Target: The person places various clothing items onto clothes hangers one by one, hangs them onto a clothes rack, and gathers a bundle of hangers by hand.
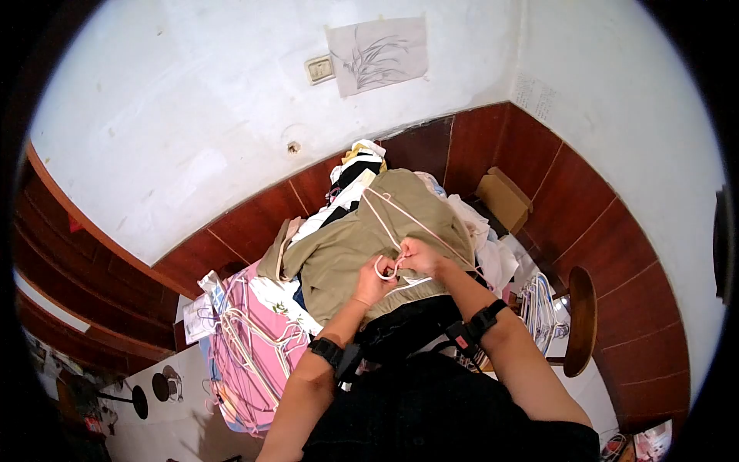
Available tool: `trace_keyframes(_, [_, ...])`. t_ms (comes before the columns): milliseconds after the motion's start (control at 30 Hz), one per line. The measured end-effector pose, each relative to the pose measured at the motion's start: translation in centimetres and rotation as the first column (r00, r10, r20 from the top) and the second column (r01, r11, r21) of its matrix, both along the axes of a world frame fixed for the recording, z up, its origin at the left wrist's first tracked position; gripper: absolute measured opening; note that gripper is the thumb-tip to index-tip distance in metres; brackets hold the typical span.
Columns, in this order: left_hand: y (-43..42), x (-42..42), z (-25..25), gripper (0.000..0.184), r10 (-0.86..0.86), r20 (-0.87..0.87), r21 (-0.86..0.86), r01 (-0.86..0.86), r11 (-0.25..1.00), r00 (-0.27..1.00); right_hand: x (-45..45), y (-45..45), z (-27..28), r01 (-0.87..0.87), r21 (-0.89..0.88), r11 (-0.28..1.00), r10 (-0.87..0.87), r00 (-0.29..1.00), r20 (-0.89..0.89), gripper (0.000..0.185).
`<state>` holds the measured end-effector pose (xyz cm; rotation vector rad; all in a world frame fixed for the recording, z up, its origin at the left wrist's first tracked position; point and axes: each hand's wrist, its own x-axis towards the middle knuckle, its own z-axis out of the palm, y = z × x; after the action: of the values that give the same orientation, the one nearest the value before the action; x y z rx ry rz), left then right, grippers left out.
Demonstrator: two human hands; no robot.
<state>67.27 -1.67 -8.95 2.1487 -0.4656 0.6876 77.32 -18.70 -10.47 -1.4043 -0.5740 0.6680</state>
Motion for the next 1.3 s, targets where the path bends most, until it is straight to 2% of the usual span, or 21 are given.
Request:
trace_keyframes(67, [0.1, 0.4, 0.0, 0.024, 0.028, -0.1, 0.06, -0.022, 0.998, 0.995, -0.3, 0.1, 0.5, 0.036, -0.019, 0.999, -0.035, 0.999, 0.038, 0.029])
trace_keyframes(133, [0.0, 0.7, 0.1, 0.024, 0.022, -0.112, 0.049, -0.016, 0.999, 0.993, -0.3, 0.3, 0.7, 0.111, -0.07, 0.991, -0.091, 0.966, 0.241, 0.022])
trace_keyframes(300, [-0.2, 0.9, 1.3, 0.022, 0.002, -0.106, 0.018, 0.0, 1.0, 0.994, -0.6, -0.2, 1.7, 0.081, -0.095, 0.992, -0.044, 0.939, 0.34, 0.019])
trace_keyframes(367, [0.0, 0.9, 1.5, 0.024, -0.046, -0.226, -0.032, 0.039, 0.999, 0.973, -1.0, -0.4, 1.8, 0.098, -0.129, 0.987, -0.047, 0.935, 0.353, 0.02])
trace_keyframes(400, [0.1, 1.1, 1.2, 0.024, -0.05, -0.228, -0.031, 0.044, 0.999, 0.973, -1.3, -0.5, 1.8, 0.125, -0.145, 0.981, -0.065, 0.931, 0.36, 0.019])
trace_keyframes(500, [0.3, 1.4, 0.8, 0.028, -0.058, -0.27, 0.039, 0.072, 0.997, 0.961, -1.8, -0.8, 1.6, 0.178, -0.189, 0.966, -0.091, 0.913, 0.398, 0.019])
trace_keyframes(567, [0.5, 1.6, 1.4, 0.03, -0.059, -0.272, 0.231, 0.124, 0.965, 0.96, -2.2, -1.1, 1.6, 0.205, -0.215, 0.955, -0.096, 0.898, 0.43, 0.018])
trace_keyframes(600, [0.4, 1.5, 1.9, 0.03, -0.062, -0.272, 0.231, 0.128, 0.964, 0.96, -2.4, -1.3, 1.7, 0.243, -0.249, 0.938, -0.106, 0.882, 0.46, 0.017])
trace_keyframes(667, [0.3, 1.4, 2.8, 0.029, 0.014, -0.329, 0.415, 0.131, 0.9, 0.944, -2.5, -1.7, 1.8, 0.285, -0.278, 0.917, -0.119, 0.863, 0.491, 0.017])
trace_keyframes(700, [0.3, 1.5, 2.5, 0.029, 0.011, -0.33, 0.417, 0.135, 0.899, 0.944, -2.5, -1.9, 1.8, 0.317, -0.25, 0.915, -0.139, 0.828, 0.543, 0.016])
trace_keyframes(767, [0.2, 1.6, 1.7, 0.026, 0.083, -0.2, 0.546, 0.041, 0.837, 0.976, -2.8, -2.6, 2.0, 0.351, -0.22, 0.91, -0.163, 0.792, 0.589, 0.017])
trace_keyframes(833, [0.1, 1.1, 2.7, 0.027, 0.103, -0.207, 0.588, 0.04, 0.808, 0.973, -3.4, -3.6, 3.5, 0.484, -0.236, 0.842, -0.252, 0.741, 0.622, 0.021])
trace_keyframes(867, [0.0, 0.8, 3.3, 0.028, 0.127, -0.21, 0.627, 0.034, 0.778, 0.97, -3.7, -4.2, 4.0, 0.487, -0.236, 0.841, -0.257, 0.742, 0.619, 0.021])
trace_keyframes(933, [0.0, 0.3, 4.2, 0.03, 0.125, -0.225, 0.619, 0.043, 0.784, 0.966, -4.3, -5.5, 5.1, 0.589, -0.315, 0.745, -0.308, 0.721, 0.62, 0.03])
trace_keyframes(1000, [0.0, 0.3, 4.4, 0.032, 0.124, -0.238, 0.607, 0.048, 0.793, 0.963, -5.5, -6.7, 6.3, 0.603, -0.351, 0.716, -0.296, 0.718, 0.63, 0.033])
trace_keyframes(1067, [0.2, 0.5, 4.7, 0.024, 0.157, -0.268, 0.607, 0.04, 0.793, 0.951, -6.3, -7.3, 5.9, 0.618, -0.384, 0.686, -0.285, 0.714, 0.64, 0.036])
trace_keyframes(1100, [0.1, 0.6, 4.9, 0.024, 0.155, -0.267, 0.609, 0.042, 0.792, 0.951, -6.6, -7.3, 5.0, 0.696, -0.365, 0.618, -0.267, 0.623, 0.735, 0.038])
trace_keyframes(1133, [0.1, 0.7, 5.1, 0.019, 0.235, -0.315, 0.66, 0.034, 0.75, 0.919, -6.9, -7.4, 4.2, 0.766, -0.335, 0.549, -0.236, 0.526, 0.817, 0.041])
trace_keyframes(1167, [0.0, 0.7, 5.3, 0.014, 0.316, -0.356, 0.709, 0.034, 0.705, 0.879, -7.3, -7.6, 4.1, 0.767, -0.335, 0.547, -0.24, 0.527, 0.815, 0.041])
trace_keyframes(1267, [-0.4, 0.3, 5.4, 0.014, 0.416, -0.318, 0.748, -0.045, 0.662, 0.852, -8.3, -8.5, 3.2, 0.756, -0.37, 0.54, -0.321, 0.592, 0.739, 0.043])
trace_keyframes(1300, [-0.5, 0.1, 5.5, 0.014, 0.415, -0.32, 0.751, -0.039, 0.659, 0.852, -8.3, -8.9, 2.7, 0.758, -0.321, 0.568, -0.381, 0.588, 0.714, 0.043])
